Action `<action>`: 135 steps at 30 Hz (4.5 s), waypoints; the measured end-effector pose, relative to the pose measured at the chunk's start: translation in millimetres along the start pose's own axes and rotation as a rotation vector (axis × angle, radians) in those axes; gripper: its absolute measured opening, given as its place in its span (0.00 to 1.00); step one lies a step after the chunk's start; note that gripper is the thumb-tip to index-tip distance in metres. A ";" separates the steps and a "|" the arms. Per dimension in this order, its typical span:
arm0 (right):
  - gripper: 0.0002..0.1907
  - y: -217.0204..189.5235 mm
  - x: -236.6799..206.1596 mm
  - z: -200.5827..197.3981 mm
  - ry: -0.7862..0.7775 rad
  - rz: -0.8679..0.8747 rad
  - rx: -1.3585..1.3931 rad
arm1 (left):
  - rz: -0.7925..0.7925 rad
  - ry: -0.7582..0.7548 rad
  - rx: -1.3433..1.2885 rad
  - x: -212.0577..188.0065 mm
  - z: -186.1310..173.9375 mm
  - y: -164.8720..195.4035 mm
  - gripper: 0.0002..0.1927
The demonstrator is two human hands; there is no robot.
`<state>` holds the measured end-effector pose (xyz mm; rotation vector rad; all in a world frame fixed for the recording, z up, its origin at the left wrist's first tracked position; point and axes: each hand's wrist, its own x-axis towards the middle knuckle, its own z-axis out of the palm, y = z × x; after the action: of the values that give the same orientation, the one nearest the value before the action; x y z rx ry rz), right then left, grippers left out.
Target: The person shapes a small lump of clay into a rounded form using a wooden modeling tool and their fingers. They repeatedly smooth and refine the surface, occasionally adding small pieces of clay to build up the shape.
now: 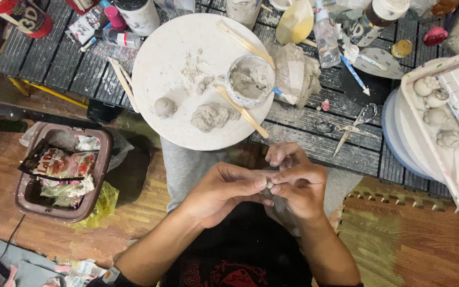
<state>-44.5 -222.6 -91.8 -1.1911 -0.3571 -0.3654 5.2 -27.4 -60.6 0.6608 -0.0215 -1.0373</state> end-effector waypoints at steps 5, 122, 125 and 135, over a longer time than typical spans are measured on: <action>0.07 -8.7 1.5 1.5 -0.019 0.032 -0.017 | 0.095 0.004 0.067 0.9 1.7 -2.8 0.16; 0.15 -52.8 25.7 65.8 -0.051 -0.087 -0.669 | 0.737 0.296 1.246 -58.8 38.6 67.9 0.26; 0.16 -54.2 28.9 67.8 -0.084 -0.111 -0.648 | 0.669 0.302 1.199 -60.0 39.8 67.1 0.25; 0.16 -55.2 25.0 63.9 -0.064 -0.097 -0.646 | 0.755 0.206 1.243 -62.9 38.7 63.9 0.24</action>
<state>-52.4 -182.6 -13.7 -1.8235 -0.3644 -0.5517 10.1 25.1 21.6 1.7056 -0.7263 -0.1043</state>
